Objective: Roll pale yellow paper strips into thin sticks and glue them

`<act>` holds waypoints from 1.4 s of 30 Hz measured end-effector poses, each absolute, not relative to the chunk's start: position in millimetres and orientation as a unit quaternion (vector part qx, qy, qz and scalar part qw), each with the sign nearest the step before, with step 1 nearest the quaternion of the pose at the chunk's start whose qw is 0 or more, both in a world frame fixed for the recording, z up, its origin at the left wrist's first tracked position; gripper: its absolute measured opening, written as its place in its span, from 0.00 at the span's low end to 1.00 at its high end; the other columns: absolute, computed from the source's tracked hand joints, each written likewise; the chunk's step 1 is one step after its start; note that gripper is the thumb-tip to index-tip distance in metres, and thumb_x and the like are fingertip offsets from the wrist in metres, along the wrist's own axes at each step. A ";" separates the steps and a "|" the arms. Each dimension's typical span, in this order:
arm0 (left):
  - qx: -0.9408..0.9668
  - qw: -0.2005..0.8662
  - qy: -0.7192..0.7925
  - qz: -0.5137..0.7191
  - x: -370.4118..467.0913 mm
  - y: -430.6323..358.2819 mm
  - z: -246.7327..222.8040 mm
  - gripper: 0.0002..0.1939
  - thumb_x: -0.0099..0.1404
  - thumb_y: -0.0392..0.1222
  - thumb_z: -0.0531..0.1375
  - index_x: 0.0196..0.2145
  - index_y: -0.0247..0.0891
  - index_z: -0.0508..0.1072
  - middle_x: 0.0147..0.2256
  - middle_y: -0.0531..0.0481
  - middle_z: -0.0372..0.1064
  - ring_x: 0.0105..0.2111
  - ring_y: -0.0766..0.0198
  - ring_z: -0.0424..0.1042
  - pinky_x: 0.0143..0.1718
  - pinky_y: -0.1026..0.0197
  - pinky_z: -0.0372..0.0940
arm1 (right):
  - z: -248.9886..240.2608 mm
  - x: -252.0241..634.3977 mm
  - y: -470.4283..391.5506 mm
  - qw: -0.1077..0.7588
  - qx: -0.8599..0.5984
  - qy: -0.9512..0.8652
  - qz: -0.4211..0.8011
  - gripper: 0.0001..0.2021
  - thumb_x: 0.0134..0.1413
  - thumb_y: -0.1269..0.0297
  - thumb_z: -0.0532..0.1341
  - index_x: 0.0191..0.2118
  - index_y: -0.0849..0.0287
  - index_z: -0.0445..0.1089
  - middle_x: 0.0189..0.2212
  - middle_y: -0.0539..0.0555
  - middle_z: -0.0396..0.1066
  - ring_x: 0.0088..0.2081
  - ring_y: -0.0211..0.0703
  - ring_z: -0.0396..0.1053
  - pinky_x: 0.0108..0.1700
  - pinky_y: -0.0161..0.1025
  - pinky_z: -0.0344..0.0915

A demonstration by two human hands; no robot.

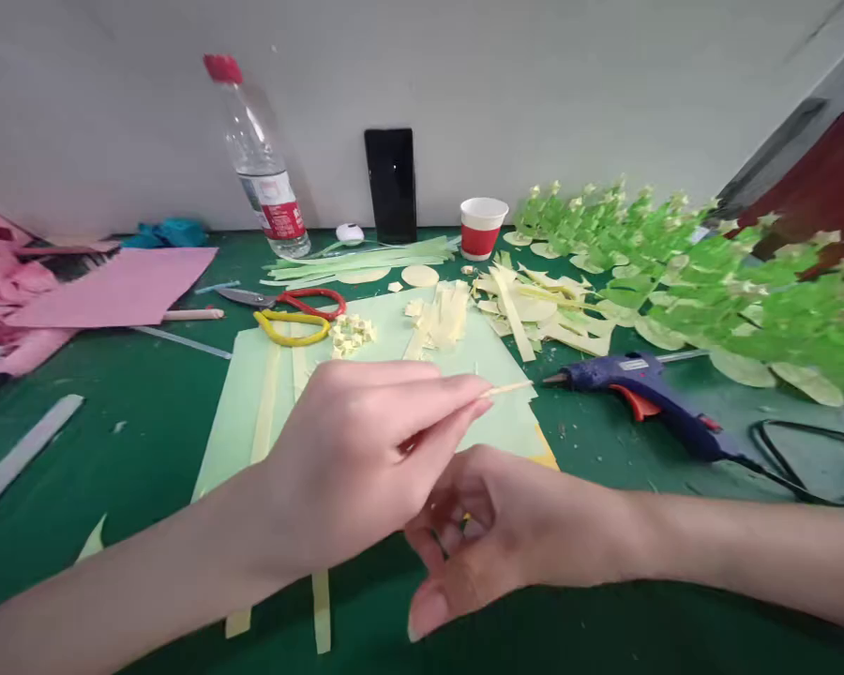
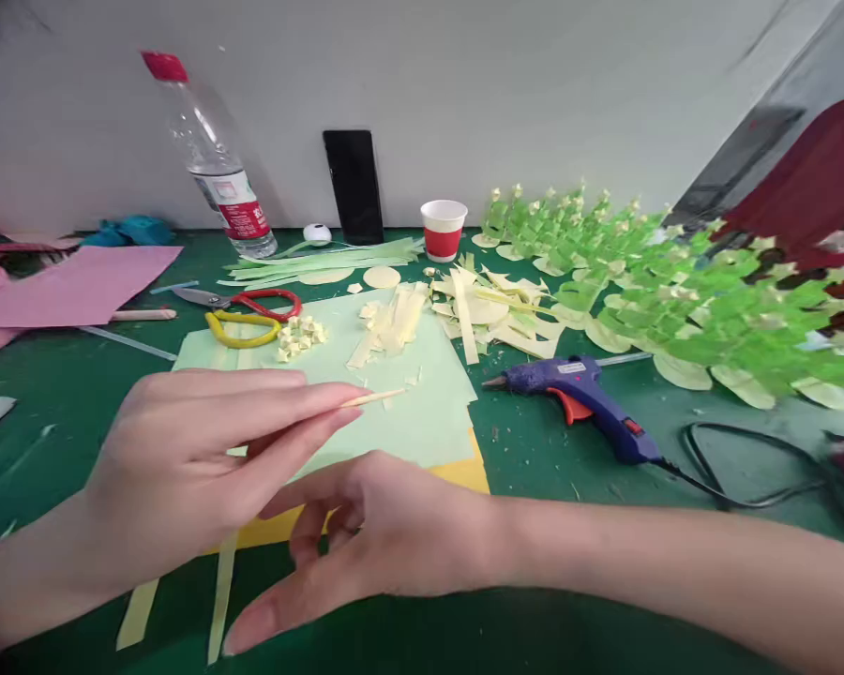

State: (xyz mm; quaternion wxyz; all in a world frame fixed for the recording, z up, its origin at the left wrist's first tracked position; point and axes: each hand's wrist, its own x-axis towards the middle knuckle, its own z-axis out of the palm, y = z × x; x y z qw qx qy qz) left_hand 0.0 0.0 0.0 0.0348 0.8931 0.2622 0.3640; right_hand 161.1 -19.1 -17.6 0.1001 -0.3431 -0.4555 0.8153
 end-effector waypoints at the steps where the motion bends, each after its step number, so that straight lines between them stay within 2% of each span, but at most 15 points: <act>1: 0.892 0.033 0.263 0.366 2.9 0.6 -0.4 0.12 0.63 0.29 0.58 0.25 0.31 0.78 0.19 0.51 0.74 0.18 0.69 0.69 0.20 0.69 0.62 | -20.7 156.9 -21.4 0.106 -0.334 -0.459 0.816 0.14 0.34 0.76 0.72 0.23 0.63 0.65 0.19 0.40 0.61 0.21 0.21 0.54 0.20 0.20 0.48; 6: 0.891 0.035 0.277 0.359 9.7 0.3 2.4 0.14 0.64 0.29 0.56 0.24 0.33 0.78 0.18 0.52 0.73 0.18 0.69 0.70 0.20 0.70 0.62 | -29.9 145.0 -25.0 0.168 -0.355 -0.498 0.773 0.04 0.50 0.70 0.64 0.27 0.64 0.73 0.20 0.45 0.63 0.22 0.24 0.57 0.19 0.23 0.49; 9: 0.891 0.039 0.282 0.354 7.2 -1.1 8.9 0.15 0.64 0.29 0.55 0.24 0.34 0.78 0.20 0.51 0.76 0.21 0.66 0.74 0.21 0.69 0.64 | -28.3 152.3 -17.9 0.202 -0.402 -0.536 0.715 0.07 0.46 0.71 0.64 0.21 0.64 0.71 0.14 0.43 0.59 0.17 0.24 0.52 0.17 0.25 0.48; 14: 0.875 0.046 0.306 0.371 2.6 0.4 20.5 0.13 0.63 0.30 0.56 0.26 0.34 0.80 0.20 0.52 0.76 0.19 0.66 0.73 0.17 0.68 0.60 | -18.4 182.9 5.0 0.272 -0.477 -0.635 0.543 0.05 0.43 0.68 0.66 0.22 0.64 0.72 0.15 0.45 0.63 0.17 0.27 0.55 0.18 0.27 0.52; 18: 0.858 0.066 0.342 0.377 2.8 4.4 24.6 0.13 0.63 0.34 0.57 0.28 0.35 0.81 0.19 0.52 0.75 0.19 0.65 0.72 0.16 0.67 0.58 | -11.0 204.8 27.0 0.318 -0.535 -0.697 0.357 0.09 0.54 0.68 0.59 0.24 0.62 0.65 0.13 0.44 0.61 0.14 0.28 0.53 0.19 0.30 0.50; 20: 0.855 0.081 0.348 0.375 3.4 6.1 24.9 0.14 0.64 0.35 0.57 0.27 0.34 0.81 0.18 0.52 0.74 0.18 0.65 0.72 0.16 0.66 0.58 | -9.5 212.8 37.1 0.332 -0.549 -0.718 0.268 0.14 0.58 0.69 0.55 0.21 0.60 0.58 0.11 0.43 0.55 0.14 0.28 0.48 0.19 0.32 0.45; 22: 0.854 0.102 0.352 0.369 3.9 7.2 24.4 0.14 0.63 0.36 0.57 0.26 0.33 0.82 0.18 0.51 0.74 0.18 0.64 0.72 0.16 0.66 0.58 | -9.7 219.4 45.1 0.333 -0.550 -0.739 0.199 0.21 0.58 0.66 0.56 0.16 0.59 0.51 0.10 0.43 0.46 0.15 0.28 0.41 0.20 0.34 0.41; 24: 0.853 0.121 0.359 0.360 4.4 8.1 23.4 0.14 0.63 0.36 0.57 0.26 0.32 0.82 0.18 0.50 0.75 0.18 0.64 0.72 0.16 0.66 0.59 | -10.6 224.5 49.8 0.321 -0.538 -0.762 0.162 0.20 0.54 0.65 0.59 0.15 0.60 0.53 0.10 0.44 0.46 0.16 0.29 0.42 0.21 0.34 0.43; 26: 0.850 0.138 0.366 0.353 4.9 9.1 22.0 0.12 0.62 0.36 0.58 0.28 0.33 0.82 0.19 0.51 0.77 0.19 0.64 0.73 0.15 0.67 0.60 | -10.4 227.3 49.9 0.302 -0.517 -0.785 0.158 0.03 0.50 0.70 0.59 0.27 0.60 0.68 0.19 0.49 0.64 0.20 0.32 0.57 0.23 0.33 0.54; 27: 0.848 0.146 0.368 0.353 5.2 9.6 21.3 0.12 0.61 0.36 0.59 0.28 0.33 0.83 0.20 0.51 0.77 0.18 0.64 0.73 0.15 0.68 0.60 | -9.2 227.7 48.1 0.292 -0.503 -0.797 0.163 0.10 0.48 0.72 0.57 0.38 0.60 0.71 0.30 0.52 0.71 0.26 0.35 0.65 0.27 0.33 0.61; 28: 0.846 0.152 0.370 0.352 5.5 10.1 20.5 0.11 0.61 0.35 0.59 0.30 0.33 0.83 0.21 0.51 0.78 0.18 0.65 0.73 0.16 0.68 0.61 | -7.2 227.4 45.1 0.281 -0.488 -0.808 0.170 0.20 0.46 0.73 0.57 0.48 0.59 0.69 0.42 0.55 0.72 0.33 0.37 0.69 0.31 0.34 0.65; 30: 0.845 0.158 0.368 0.355 5.8 10.8 18.9 0.10 0.61 0.35 0.60 0.32 0.33 0.83 0.24 0.52 0.79 0.18 0.65 0.73 0.16 0.69 0.62 | -0.8 224.7 36.2 0.255 -0.456 -0.832 0.188 0.25 0.48 0.69 0.58 0.55 0.57 0.65 0.53 0.54 0.67 0.41 0.40 0.71 0.37 0.35 0.69; 33: 0.853 0.154 0.347 0.359 5.6 10.9 16.8 0.09 0.61 0.34 0.61 0.32 0.32 0.82 0.27 0.50 0.80 0.20 0.65 0.74 0.17 0.69 0.63 | 11.4 216.9 20.7 0.214 -0.404 -0.866 0.202 0.14 0.53 0.61 0.61 0.46 0.56 0.73 0.42 0.51 0.74 0.38 0.38 0.71 0.35 0.31 0.68; 35: 0.864 0.141 0.327 0.357 5.3 10.3 15.8 0.09 0.62 0.33 0.60 0.30 0.32 0.82 0.26 0.49 0.80 0.21 0.65 0.75 0.18 0.69 0.63 | 17.6 211.1 12.7 0.212 -0.375 -0.880 0.198 0.09 0.57 0.61 0.60 0.41 0.57 0.74 0.35 0.49 0.75 0.33 0.34 0.71 0.31 0.29 0.65; 42: 0.892 0.042 0.264 0.365 3.6 5.7 12.3 0.12 0.64 0.31 0.58 0.27 0.29 0.80 0.17 0.51 0.70 0.17 0.67 0.66 0.18 0.66 0.59 | 20.1 203.0 1.9 0.285 -0.319 -0.889 0.160 0.12 0.63 0.67 0.55 0.29 0.64 0.70 0.19 0.46 0.65 0.19 0.27 0.55 0.19 0.27 0.50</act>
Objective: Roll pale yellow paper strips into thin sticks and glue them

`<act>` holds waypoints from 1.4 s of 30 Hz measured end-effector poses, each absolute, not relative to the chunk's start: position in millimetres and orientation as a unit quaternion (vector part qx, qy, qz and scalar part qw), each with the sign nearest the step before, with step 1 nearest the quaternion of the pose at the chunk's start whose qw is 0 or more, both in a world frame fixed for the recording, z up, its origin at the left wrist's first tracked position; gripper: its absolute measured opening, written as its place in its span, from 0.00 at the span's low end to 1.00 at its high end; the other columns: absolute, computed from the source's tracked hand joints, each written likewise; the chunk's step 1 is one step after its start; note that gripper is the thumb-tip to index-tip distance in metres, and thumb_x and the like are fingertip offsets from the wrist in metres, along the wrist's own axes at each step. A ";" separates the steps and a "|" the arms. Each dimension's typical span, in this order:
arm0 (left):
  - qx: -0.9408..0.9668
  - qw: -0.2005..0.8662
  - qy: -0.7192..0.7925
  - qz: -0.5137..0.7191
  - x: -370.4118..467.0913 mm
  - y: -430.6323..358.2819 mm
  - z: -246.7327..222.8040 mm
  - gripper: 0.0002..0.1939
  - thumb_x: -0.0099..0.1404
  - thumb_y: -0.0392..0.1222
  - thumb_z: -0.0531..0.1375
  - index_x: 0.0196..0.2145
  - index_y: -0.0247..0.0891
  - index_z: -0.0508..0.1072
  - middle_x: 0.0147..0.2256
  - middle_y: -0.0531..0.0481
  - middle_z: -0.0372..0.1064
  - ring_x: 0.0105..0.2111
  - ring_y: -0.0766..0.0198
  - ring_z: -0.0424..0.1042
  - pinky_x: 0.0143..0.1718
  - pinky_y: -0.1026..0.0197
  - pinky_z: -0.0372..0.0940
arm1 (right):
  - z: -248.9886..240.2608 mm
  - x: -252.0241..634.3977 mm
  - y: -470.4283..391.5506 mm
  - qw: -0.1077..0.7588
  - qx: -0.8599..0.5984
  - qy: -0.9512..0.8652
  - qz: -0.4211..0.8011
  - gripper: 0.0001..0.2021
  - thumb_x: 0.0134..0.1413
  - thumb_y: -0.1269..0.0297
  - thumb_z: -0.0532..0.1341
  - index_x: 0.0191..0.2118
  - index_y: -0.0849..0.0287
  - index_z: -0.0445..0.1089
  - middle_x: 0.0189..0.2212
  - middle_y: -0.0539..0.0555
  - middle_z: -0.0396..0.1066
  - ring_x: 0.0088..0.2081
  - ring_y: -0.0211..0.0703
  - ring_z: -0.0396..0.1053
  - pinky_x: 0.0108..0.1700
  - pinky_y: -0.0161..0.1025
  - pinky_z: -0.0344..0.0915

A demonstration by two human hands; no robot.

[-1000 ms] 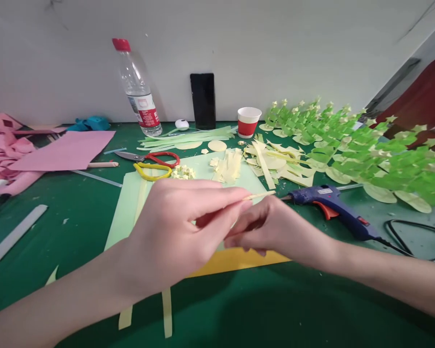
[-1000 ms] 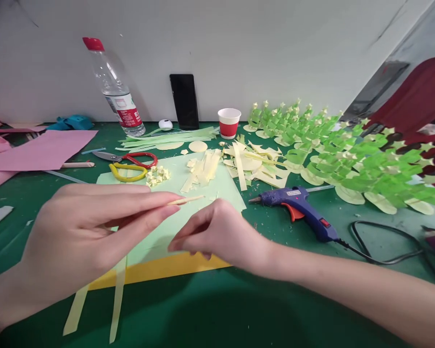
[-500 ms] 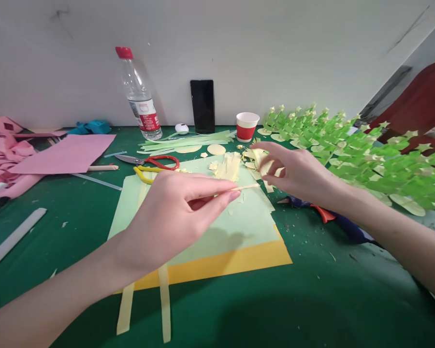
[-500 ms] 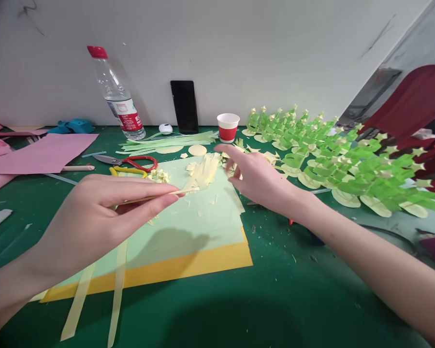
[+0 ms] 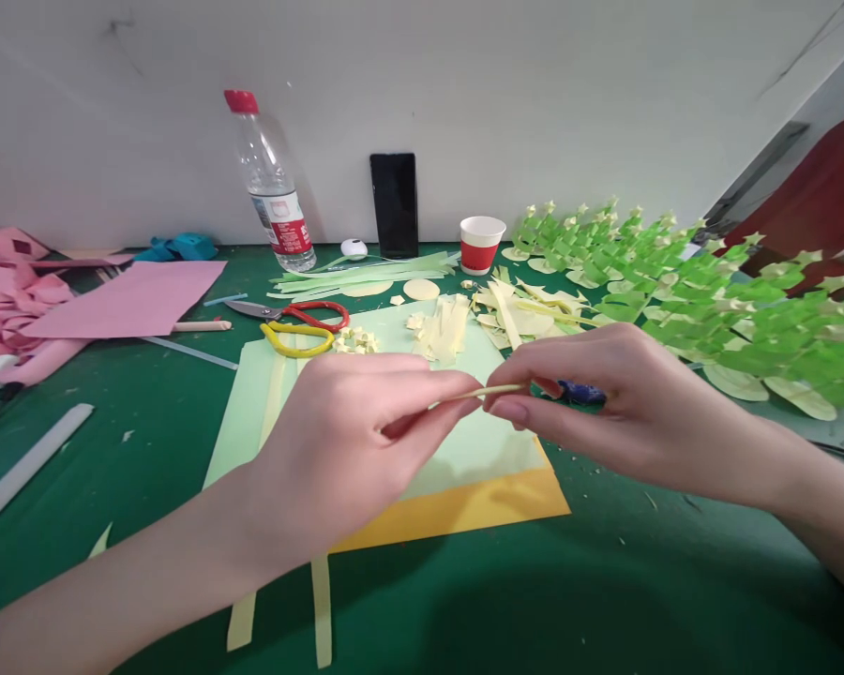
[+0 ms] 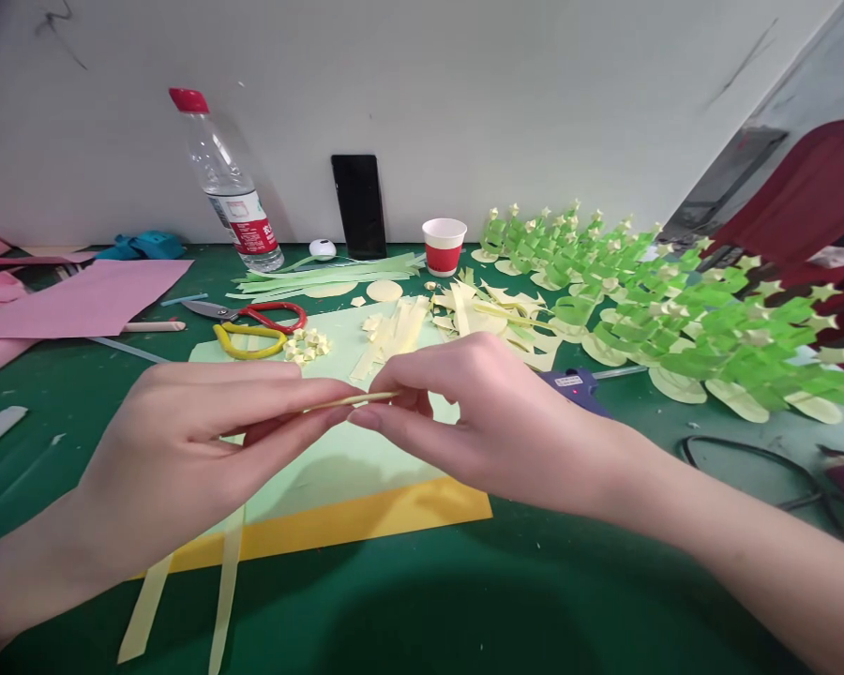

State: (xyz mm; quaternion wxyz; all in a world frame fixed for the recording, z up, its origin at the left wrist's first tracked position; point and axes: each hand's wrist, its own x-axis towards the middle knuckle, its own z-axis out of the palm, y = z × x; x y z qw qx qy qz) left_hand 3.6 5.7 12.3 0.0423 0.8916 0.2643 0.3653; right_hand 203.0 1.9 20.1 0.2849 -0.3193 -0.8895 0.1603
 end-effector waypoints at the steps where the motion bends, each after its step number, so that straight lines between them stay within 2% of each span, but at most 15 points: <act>1: 0.893 0.030 0.262 0.365 3.5 5.0 11.7 0.12 0.64 0.30 0.57 0.27 0.30 0.80 0.16 0.52 0.68 0.16 0.68 0.63 0.17 0.66 0.57 | 20.2 203.2 0.7 0.292 -0.314 -0.890 0.159 0.13 0.63 0.68 0.55 0.28 0.64 0.69 0.18 0.46 0.63 0.19 0.27 0.55 0.19 0.26 0.50; 3: 0.893 0.020 0.264 0.364 3.4 3.8 10.9 0.11 0.64 0.31 0.57 0.30 0.30 0.80 0.16 0.53 0.67 0.16 0.69 0.62 0.17 0.66 0.57 | 21.3 204.0 -1.7 0.300 -0.303 -0.890 0.161 0.12 0.63 0.69 0.55 0.28 0.63 0.68 0.19 0.45 0.63 0.20 0.27 0.56 0.21 0.26 0.52; 7: 0.879 0.044 0.296 0.370 3.1 2.6 12.5 0.06 0.63 0.37 0.61 0.37 0.35 0.78 0.22 0.55 0.73 0.18 0.71 0.65 0.24 0.69 0.65 | 24.5 207.1 -4.8 0.309 -0.313 -0.879 0.186 0.13 0.61 0.70 0.55 0.25 0.60 0.67 0.19 0.46 0.63 0.20 0.28 0.58 0.21 0.28 0.52; 11: 0.860 0.088 0.335 0.374 2.6 2.8 19.2 0.03 0.60 0.38 0.63 0.32 0.40 0.78 0.23 0.57 0.76 0.16 0.71 0.67 0.21 0.70 0.66 | 23.2 213.1 -4.8 0.351 -0.336 -0.844 0.228 0.12 0.60 0.68 0.57 0.25 0.59 0.69 0.19 0.47 0.67 0.21 0.30 0.62 0.22 0.28 0.56; 17: 0.827 0.195 0.351 0.394 0.8 9.9 28.8 0.05 0.57 0.32 0.63 0.27 0.38 0.79 0.24 0.57 0.79 0.21 0.71 0.73 0.24 0.74 0.69 | 16.5 221.4 -2.1 0.369 -0.349 -0.829 0.234 0.10 0.59 0.69 0.59 0.26 0.58 0.71 0.21 0.46 0.71 0.23 0.30 0.67 0.26 0.28 0.61; 24: 0.785 0.295 0.371 0.399 -5.4 18.6 28.5 0.06 0.57 0.32 0.63 0.28 0.39 0.80 0.25 0.59 0.78 0.19 0.73 0.73 0.24 0.77 0.70 | 14.4 225.4 -1.8 0.384 -0.373 -0.817 0.216 0.12 0.57 0.69 0.60 0.22 0.57 0.69 0.19 0.44 0.67 0.17 0.26 0.54 0.17 0.29 0.48; 28: 0.775 0.330 0.386 0.376 -6.4 20.3 27.7 0.09 0.59 0.31 0.61 0.26 0.40 0.80 0.24 0.59 0.78 0.19 0.72 0.74 0.23 0.76 0.70 | 15.8 227.3 -1.8 0.381 -0.393 -0.808 0.219 0.12 0.56 0.68 0.61 0.21 0.56 0.69 0.18 0.44 0.68 0.16 0.27 0.58 0.16 0.28 0.51; 36: 0.734 0.421 0.389 0.365 -5.0 23.0 30.0 0.08 0.57 0.30 0.63 0.25 0.39 0.79 0.22 0.59 0.76 0.19 0.71 0.75 0.22 0.76 0.72 | 14.5 229.2 -1.9 0.379 -0.402 -0.801 0.228 0.13 0.55 0.68 0.61 0.20 0.56 0.70 0.17 0.46 0.67 0.15 0.28 0.56 0.14 0.28 0.50; 42: 0.728 0.424 0.385 0.377 -5.3 22.7 29.6 0.08 0.57 0.30 0.62 0.24 0.39 0.78 0.21 0.59 0.76 0.20 0.71 0.75 0.22 0.76 0.71 | 13.7 231.1 -1.2 0.383 -0.397 -0.803 0.224 0.12 0.56 0.68 0.61 0.22 0.55 0.70 0.17 0.44 0.67 0.15 0.27 0.55 0.14 0.26 0.50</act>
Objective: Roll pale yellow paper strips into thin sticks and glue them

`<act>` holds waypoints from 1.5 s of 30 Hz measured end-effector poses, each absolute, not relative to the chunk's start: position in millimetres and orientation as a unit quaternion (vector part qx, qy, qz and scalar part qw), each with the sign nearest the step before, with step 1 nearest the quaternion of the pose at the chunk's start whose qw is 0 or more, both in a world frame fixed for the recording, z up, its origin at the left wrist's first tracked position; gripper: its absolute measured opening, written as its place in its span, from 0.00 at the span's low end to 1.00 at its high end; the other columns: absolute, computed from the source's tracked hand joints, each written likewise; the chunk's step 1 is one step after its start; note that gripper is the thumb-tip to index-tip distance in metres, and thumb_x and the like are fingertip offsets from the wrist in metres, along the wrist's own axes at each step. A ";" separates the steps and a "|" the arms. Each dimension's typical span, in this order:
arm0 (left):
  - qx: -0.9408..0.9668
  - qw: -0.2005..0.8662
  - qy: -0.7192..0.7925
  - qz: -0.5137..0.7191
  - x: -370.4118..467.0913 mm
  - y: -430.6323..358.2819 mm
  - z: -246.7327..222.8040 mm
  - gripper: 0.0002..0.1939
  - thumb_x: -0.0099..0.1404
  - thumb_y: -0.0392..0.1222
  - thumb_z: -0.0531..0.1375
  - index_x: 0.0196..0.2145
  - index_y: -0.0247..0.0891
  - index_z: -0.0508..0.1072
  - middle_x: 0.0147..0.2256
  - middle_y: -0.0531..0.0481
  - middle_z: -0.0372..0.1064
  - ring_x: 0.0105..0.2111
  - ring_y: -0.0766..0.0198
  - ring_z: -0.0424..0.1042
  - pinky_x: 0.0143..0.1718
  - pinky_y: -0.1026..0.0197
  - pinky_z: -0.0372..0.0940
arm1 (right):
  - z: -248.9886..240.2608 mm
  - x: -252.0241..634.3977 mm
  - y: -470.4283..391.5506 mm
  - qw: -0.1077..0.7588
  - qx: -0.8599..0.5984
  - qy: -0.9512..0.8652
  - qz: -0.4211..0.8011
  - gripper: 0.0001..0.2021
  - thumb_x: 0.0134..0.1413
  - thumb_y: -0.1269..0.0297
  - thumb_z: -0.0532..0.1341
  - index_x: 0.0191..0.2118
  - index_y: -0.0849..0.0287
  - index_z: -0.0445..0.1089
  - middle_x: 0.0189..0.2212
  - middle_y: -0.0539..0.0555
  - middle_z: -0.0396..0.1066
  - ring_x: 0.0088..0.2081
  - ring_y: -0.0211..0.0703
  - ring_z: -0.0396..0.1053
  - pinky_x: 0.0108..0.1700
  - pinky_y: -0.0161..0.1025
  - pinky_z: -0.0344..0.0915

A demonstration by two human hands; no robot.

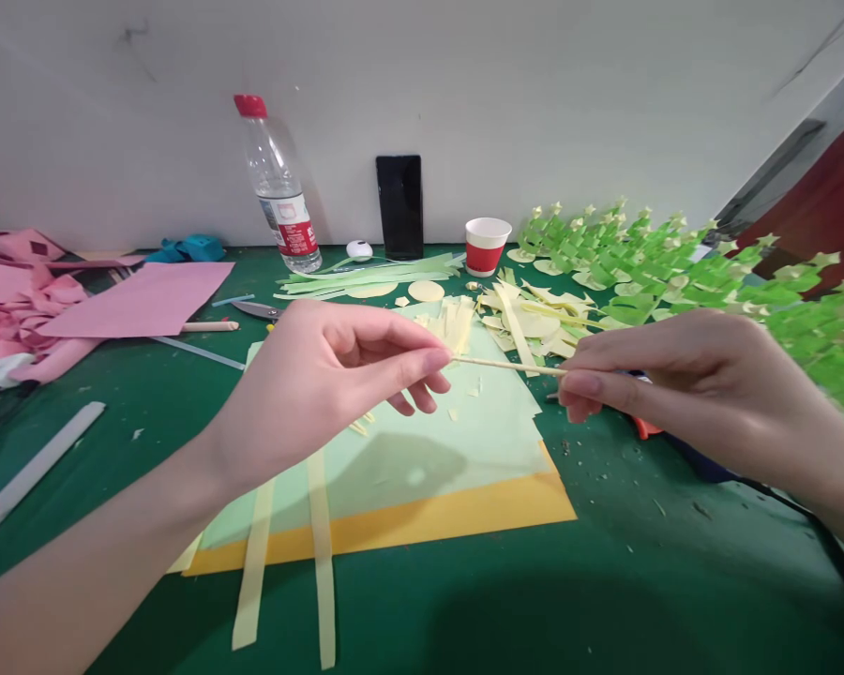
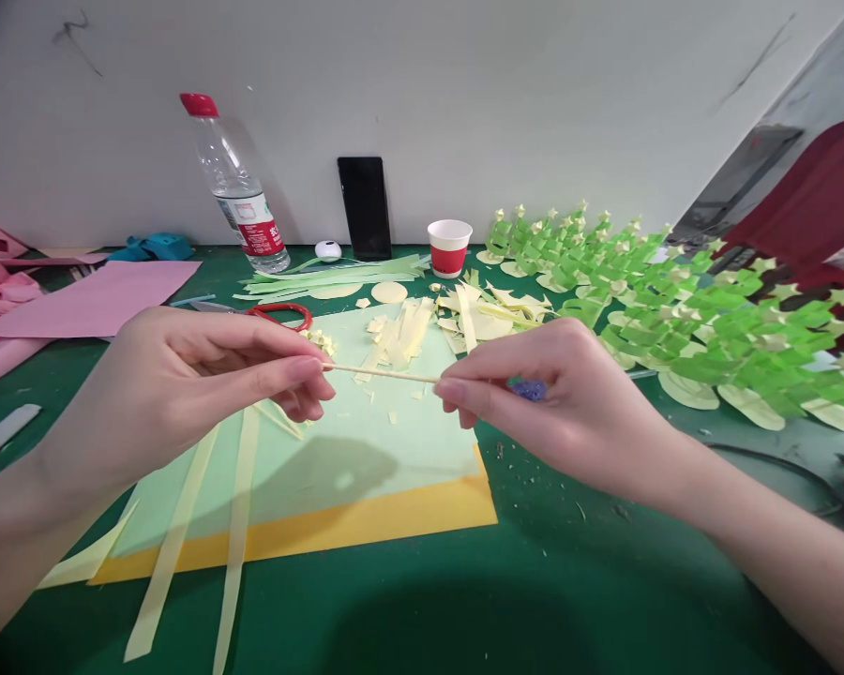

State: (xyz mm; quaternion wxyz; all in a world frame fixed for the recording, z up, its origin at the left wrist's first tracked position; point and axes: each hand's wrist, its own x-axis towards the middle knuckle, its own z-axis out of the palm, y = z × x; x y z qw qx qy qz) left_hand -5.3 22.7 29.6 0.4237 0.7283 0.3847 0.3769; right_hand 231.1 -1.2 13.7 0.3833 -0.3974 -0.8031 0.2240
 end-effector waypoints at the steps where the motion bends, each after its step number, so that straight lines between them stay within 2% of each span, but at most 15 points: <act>1: 0.729 0.420 0.384 0.379 -5.4 22.5 29.5 0.08 0.57 0.30 0.62 0.24 0.39 0.78 0.21 0.60 0.76 0.20 0.71 0.75 0.22 0.76 0.71 | 13.8 231.2 -1.6 0.384 -0.398 -0.803 0.222 0.12 0.56 0.68 0.61 0.22 0.54 0.70 0.17 0.43 0.67 0.15 0.27 0.55 0.14 0.26 0.50; 11: 0.731 0.404 0.393 0.385 -4.2 22.1 29.2 0.08 0.57 0.28 0.61 0.25 0.39 0.77 0.21 0.60 0.75 0.20 0.73 0.74 0.22 0.77 0.70 | 12.0 230.0 -2.6 0.385 -0.410 -0.795 0.225 0.12 0.55 0.67 0.61 0.22 0.54 0.72 0.17 0.45 0.69 0.14 0.28 0.56 0.13 0.28 0.49; 16: 0.743 0.390 0.382 0.387 -3.8 21.1 28.0 0.08 0.59 0.31 0.61 0.24 0.38 0.75 0.20 0.59 0.73 0.20 0.72 0.73 0.22 0.76 0.71 | 11.4 230.5 -2.3 0.394 -0.397 -0.805 0.199 0.11 0.55 0.68 0.61 0.22 0.54 0.70 0.18 0.44 0.69 0.15 0.27 0.57 0.14 0.26 0.51; 19: 0.745 0.383 0.387 0.384 -3.2 19.7 28.9 0.08 0.59 0.31 0.59 0.24 0.38 0.74 0.20 0.59 0.72 0.20 0.72 0.72 0.22 0.76 0.71 | 14.3 231.6 -3.5 0.381 -0.382 -0.832 0.128 0.10 0.57 0.69 0.60 0.24 0.56 0.69 0.19 0.45 0.70 0.17 0.28 0.61 0.18 0.27 0.57; 23: 0.749 0.382 0.388 0.378 -3.1 19.1 30.0 0.08 0.60 0.31 0.58 0.24 0.38 0.73 0.20 0.59 0.71 0.20 0.72 0.72 0.22 0.75 0.71 | 16.5 232.4 -4.5 0.342 -0.359 -0.869 0.008 0.12 0.61 0.69 0.56 0.26 0.57 0.69 0.21 0.50 0.72 0.21 0.35 0.68 0.22 0.33 0.65; 28: 0.752 0.390 0.388 0.364 -4.7 22.1 28.4 0.09 0.61 0.32 0.57 0.24 0.39 0.72 0.21 0.58 0.70 0.20 0.71 0.72 0.22 0.75 0.71 | 14.2 230.0 -2.5 0.333 -0.287 -0.890 -0.120 0.10 0.61 0.73 0.56 0.28 0.59 0.70 0.20 0.54 0.71 0.24 0.40 0.72 0.25 0.35 0.67; 33: 0.739 0.438 0.392 0.328 -7.6 27.5 29.0 0.09 0.61 0.34 0.57 0.24 0.38 0.72 0.22 0.56 0.70 0.20 0.70 0.73 0.21 0.72 0.71 | 14.9 227.8 -2.0 0.335 -0.257 -0.863 -0.276 0.11 0.57 0.75 0.61 0.25 0.59 0.70 0.19 0.53 0.71 0.23 0.38 0.71 0.27 0.35 0.69; 39: 0.683 0.575 0.384 0.235 -12.5 35.6 31.7 0.05 0.57 0.39 0.62 0.24 0.40 0.71 0.21 0.57 0.68 0.23 0.67 0.71 0.20 0.71 0.71 | 15.7 226.2 -5.5 0.374 -0.227 -0.852 -0.287 0.06 0.53 0.75 0.65 0.29 0.59 0.70 0.18 0.50 0.72 0.21 0.34 0.69 0.26 0.31 0.66; 43: 0.683 0.556 0.426 0.208 -19.0 44.0 35.0 0.07 0.57 0.40 0.61 0.22 0.39 0.69 0.22 0.56 0.66 0.23 0.67 0.70 0.20 0.70 0.71 | 1.8 217.6 1.1 0.373 -0.271 -0.855 -0.238 0.03 0.56 0.76 0.62 0.32 0.63 0.71 0.22 0.52 0.73 0.25 0.33 0.70 0.29 0.31 0.67; 45: 0.698 0.528 0.450 0.180 -23.6 51.1 35.7 0.08 0.59 0.41 0.58 0.22 0.39 0.69 0.23 0.54 0.64 0.25 0.65 0.70 0.21 0.68 0.71 | -8.6 210.9 6.7 0.349 -0.311 -0.863 -0.190 0.06 0.60 0.75 0.58 0.34 0.64 0.72 0.25 0.52 0.73 0.27 0.33 0.70 0.29 0.30 0.66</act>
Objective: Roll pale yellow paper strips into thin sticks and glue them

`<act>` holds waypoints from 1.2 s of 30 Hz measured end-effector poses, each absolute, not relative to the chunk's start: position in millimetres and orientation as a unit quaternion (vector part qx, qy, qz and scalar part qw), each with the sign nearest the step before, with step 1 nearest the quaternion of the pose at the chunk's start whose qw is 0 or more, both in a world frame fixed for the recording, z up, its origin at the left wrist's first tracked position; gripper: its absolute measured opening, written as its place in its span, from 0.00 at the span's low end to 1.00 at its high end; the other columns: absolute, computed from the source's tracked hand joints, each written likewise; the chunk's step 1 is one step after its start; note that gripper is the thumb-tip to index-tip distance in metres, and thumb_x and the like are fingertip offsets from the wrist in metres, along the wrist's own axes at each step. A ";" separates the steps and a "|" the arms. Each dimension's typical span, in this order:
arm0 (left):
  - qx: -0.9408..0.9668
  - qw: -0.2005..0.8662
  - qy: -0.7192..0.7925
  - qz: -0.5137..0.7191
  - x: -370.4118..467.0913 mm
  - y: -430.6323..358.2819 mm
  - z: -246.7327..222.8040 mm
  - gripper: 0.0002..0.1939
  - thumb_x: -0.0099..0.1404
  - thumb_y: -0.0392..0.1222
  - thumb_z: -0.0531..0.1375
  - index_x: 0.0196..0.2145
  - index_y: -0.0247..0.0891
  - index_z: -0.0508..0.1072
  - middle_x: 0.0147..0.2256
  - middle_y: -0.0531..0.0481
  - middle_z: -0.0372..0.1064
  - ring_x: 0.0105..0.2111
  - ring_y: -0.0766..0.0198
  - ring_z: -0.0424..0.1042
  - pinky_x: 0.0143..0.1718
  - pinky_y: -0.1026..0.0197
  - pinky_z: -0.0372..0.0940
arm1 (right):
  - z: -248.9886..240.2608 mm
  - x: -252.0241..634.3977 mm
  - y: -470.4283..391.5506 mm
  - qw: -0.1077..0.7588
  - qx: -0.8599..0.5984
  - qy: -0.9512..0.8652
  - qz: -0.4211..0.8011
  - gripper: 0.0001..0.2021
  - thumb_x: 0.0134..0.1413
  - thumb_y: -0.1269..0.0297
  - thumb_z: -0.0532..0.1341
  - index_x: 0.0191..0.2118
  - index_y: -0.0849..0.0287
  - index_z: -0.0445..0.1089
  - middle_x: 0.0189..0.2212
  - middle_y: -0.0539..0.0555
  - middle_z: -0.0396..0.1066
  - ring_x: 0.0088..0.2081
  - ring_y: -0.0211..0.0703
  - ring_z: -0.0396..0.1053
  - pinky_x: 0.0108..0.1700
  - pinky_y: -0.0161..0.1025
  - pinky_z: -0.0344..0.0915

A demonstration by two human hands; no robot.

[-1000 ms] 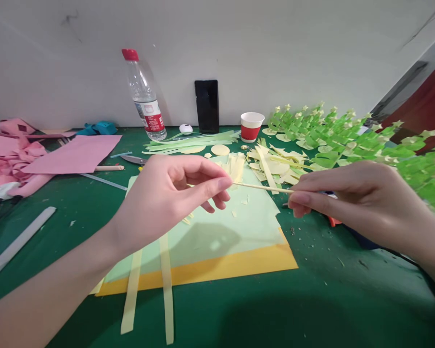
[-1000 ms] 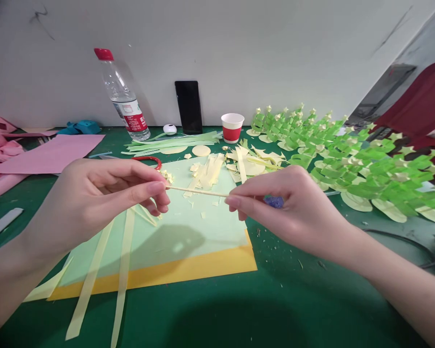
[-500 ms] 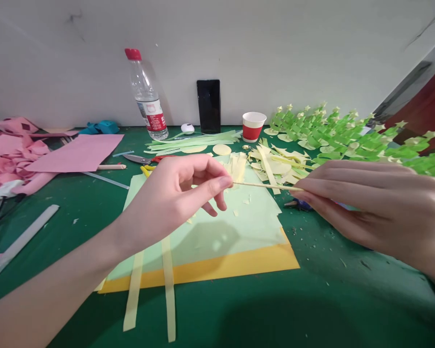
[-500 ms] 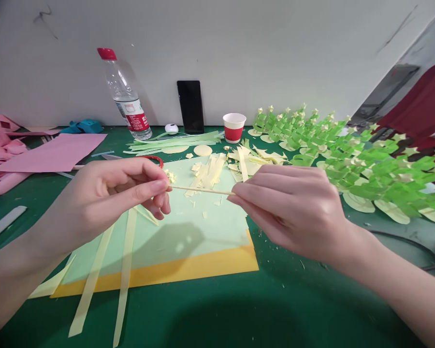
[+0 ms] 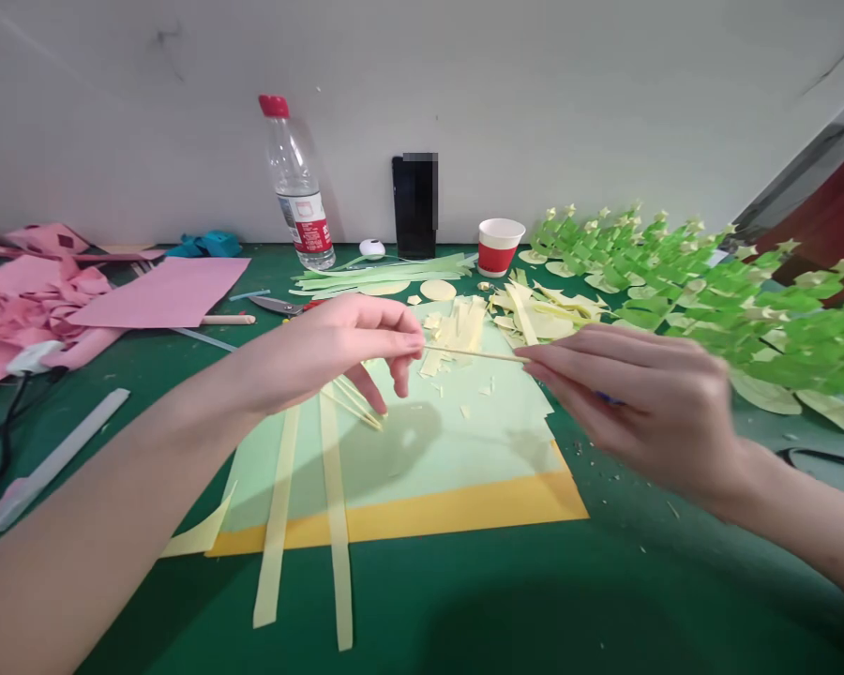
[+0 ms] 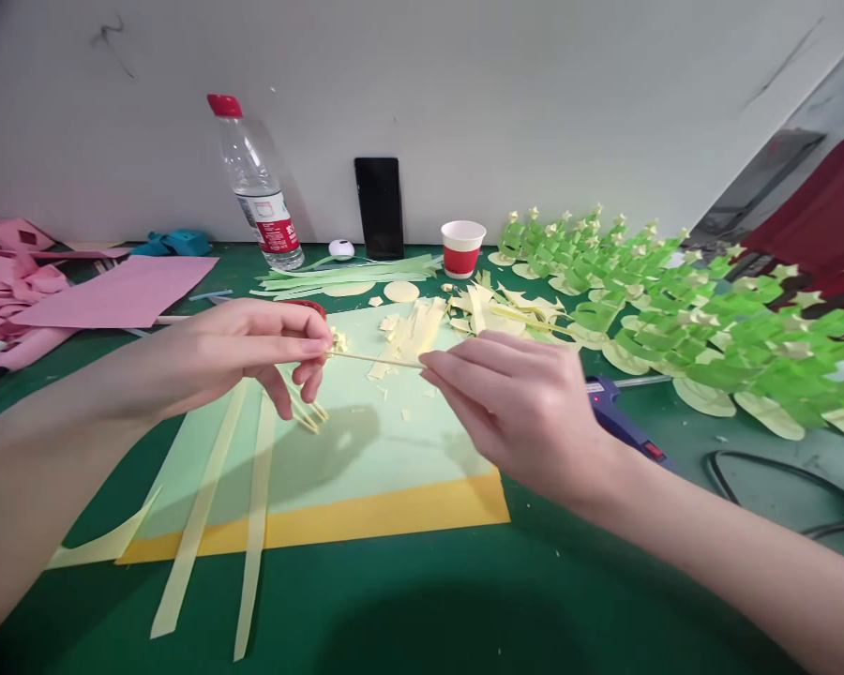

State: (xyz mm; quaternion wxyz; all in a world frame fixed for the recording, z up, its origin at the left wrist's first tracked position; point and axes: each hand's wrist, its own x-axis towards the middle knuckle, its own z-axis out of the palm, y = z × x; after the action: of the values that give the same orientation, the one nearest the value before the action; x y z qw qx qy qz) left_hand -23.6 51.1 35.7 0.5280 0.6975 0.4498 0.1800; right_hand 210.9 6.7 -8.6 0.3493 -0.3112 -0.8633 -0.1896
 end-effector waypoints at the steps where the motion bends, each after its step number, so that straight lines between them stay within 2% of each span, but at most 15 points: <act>1: 0.702 0.515 0.462 0.168 -26.3 55.3 35.6 0.09 0.59 0.41 0.57 0.22 0.39 0.68 0.23 0.53 0.63 0.26 0.64 0.70 0.21 0.68 0.71 | -13.9 207.1 9.6 0.332 -0.331 -0.868 -0.163 0.08 0.61 0.73 0.56 0.33 0.63 0.72 0.25 0.52 0.73 0.27 0.33 0.70 0.28 0.30 0.65; 5: 0.727 0.462 0.504 0.064 -40.4 73.2 32.4 0.10 0.60 0.43 0.55 0.22 0.40 0.64 0.25 0.52 0.61 0.30 0.63 0.68 0.26 0.65 0.71 | -29.7 187.2 21.2 0.242 -0.407 -0.876 -0.096 0.13 0.63 0.70 0.53 0.30 0.63 0.72 0.25 0.53 0.71 0.28 0.35 0.69 0.28 0.32 0.63; 8: 0.732 0.449 0.513 0.000 -55.1 85.9 26.7 0.12 0.57 0.47 0.57 0.21 0.40 0.65 0.24 0.51 0.64 0.29 0.61 0.68 0.26 0.64 0.70 | -34.1 167.5 28.3 0.161 -0.472 -0.866 -0.046 0.10 0.64 0.64 0.56 0.37 0.65 0.70 0.30 0.52 0.70 0.30 0.35 0.68 0.32 0.34 0.67; 10: 0.735 0.427 0.526 -0.024 -65.3 93.9 21.7 0.10 0.55 0.48 0.59 0.23 0.41 0.68 0.22 0.52 0.63 0.29 0.60 0.69 0.26 0.63 0.68 | -34.1 154.1 31.6 0.109 -0.510 -0.853 -0.013 0.12 0.63 0.60 0.57 0.43 0.65 0.68 0.35 0.52 0.69 0.34 0.35 0.69 0.37 0.37 0.69; 13: 0.749 0.362 0.553 -0.036 -76.4 102.9 15.1 0.10 0.53 0.50 0.61 0.25 0.41 0.74 0.23 0.51 0.67 0.29 0.58 0.69 0.26 0.62 0.65 | -32.2 136.6 34.3 0.054 -0.543 -0.837 0.032 0.14 0.63 0.58 0.57 0.48 0.64 0.67 0.42 0.55 0.68 0.40 0.39 0.69 0.42 0.41 0.70; 18: 0.812 0.262 0.521 0.028 -72.8 100.1 13.3 0.16 0.56 0.54 0.61 0.35 0.41 0.79 0.39 0.48 0.75 0.39 0.55 0.71 0.36 0.60 0.62 | -27.4 117.7 35.5 0.024 -0.554 -0.827 0.089 0.15 0.63 0.58 0.57 0.50 0.63 0.66 0.45 0.56 0.67 0.43 0.41 0.68 0.44 0.44 0.69; 20: 0.841 0.258 0.473 0.047 -65.5 93.4 14.5 0.16 0.55 0.53 0.62 0.38 0.43 0.80 0.44 0.50 0.75 0.45 0.56 0.70 0.41 0.61 0.62 | -25.1 115.3 35.2 0.034 -0.555 -0.824 0.104 0.15 0.63 0.58 0.57 0.49 0.63 0.66 0.45 0.56 0.67 0.42 0.41 0.68 0.44 0.43 0.69; 22: 0.861 0.265 0.429 0.057 -57.4 86.0 15.5 0.13 0.55 0.50 0.64 0.37 0.45 0.81 0.43 0.53 0.77 0.46 0.57 0.71 0.44 0.63 0.62 | -23.3 116.8 34.6 0.061 -0.554 -0.823 0.115 0.14 0.63 0.58 0.57 0.47 0.64 0.67 0.42 0.55 0.68 0.41 0.39 0.69 0.43 0.42 0.70; 24: 0.868 0.277 0.407 0.065 -49.7 79.0 16.5 0.10 0.58 0.47 0.62 0.34 0.44 0.81 0.36 0.55 0.79 0.40 0.60 0.74 0.41 0.64 0.64 | -21.8 122.2 33.5 0.108 -0.546 -0.822 0.122 0.12 0.63 0.59 0.57 0.43 0.65 0.68 0.37 0.53 0.69 0.36 0.36 0.69 0.40 0.39 0.69; 26: 0.868 0.280 0.401 0.085 -43.1 72.5 18.2 0.10 0.60 0.43 0.60 0.32 0.41 0.81 0.30 0.54 0.79 0.34 0.63 0.75 0.36 0.65 0.65 | -19.8 130.4 31.4 0.169 -0.529 -0.821 0.129 0.09 0.63 0.64 0.56 0.37 0.64 0.70 0.30 0.50 0.70 0.29 0.33 0.67 0.34 0.35 0.67; 28: 0.868 0.281 0.394 0.113 -37.4 65.8 20.7 0.10 0.61 0.42 0.59 0.31 0.38 0.81 0.27 0.53 0.78 0.30 0.64 0.75 0.31 0.67 0.65 | -16.2 139.8 27.3 0.234 -0.505 -0.819 0.140 0.10 0.62 0.70 0.54 0.32 0.63 0.72 0.25 0.50 0.71 0.23 0.32 0.64 0.28 0.31 0.63; 33: 0.887 0.265 0.334 0.176 -26.9 43.5 29.0 0.12 0.64 0.41 0.57 0.29 0.39 0.80 0.21 0.55 0.73 0.19 0.70 0.68 0.17 0.70 0.58 | 1.3 161.3 6.3 0.326 -0.448 -0.815 0.170 0.12 0.57 0.71 0.53 0.27 0.61 0.72 0.24 0.49 0.73 0.23 0.31 0.66 0.22 0.26 0.59; 34: 0.894 0.247 0.327 0.182 -25.2 38.3 30.8 0.13 0.65 0.42 0.57 0.28 0.39 0.80 0.20 0.55 0.72 0.18 0.70 0.66 0.17 0.69 0.57 | 5.2 164.6 0.9 0.331 -0.442 -0.815 0.176 0.12 0.57 0.71 0.54 0.27 0.60 0.72 0.23 0.48 0.73 0.23 0.30 0.66 0.21 0.25 0.59; 36: 0.902 0.219 0.315 0.197 -22.1 28.1 34.0 0.14 0.65 0.42 0.57 0.26 0.38 0.79 0.19 0.55 0.71 0.19 0.69 0.67 0.18 0.67 0.55 | 11.8 170.1 -9.8 0.339 -0.430 -0.815 0.190 0.11 0.57 0.72 0.54 0.28 0.59 0.71 0.22 0.47 0.72 0.23 0.29 0.67 0.21 0.22 0.59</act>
State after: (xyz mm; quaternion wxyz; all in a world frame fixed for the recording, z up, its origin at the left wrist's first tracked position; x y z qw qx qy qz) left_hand -22.1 28.1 34.0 0.2190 0.9024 0.3148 0.1966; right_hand 170.1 -9.8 11.8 0.3389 -0.4300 -0.8150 0.1900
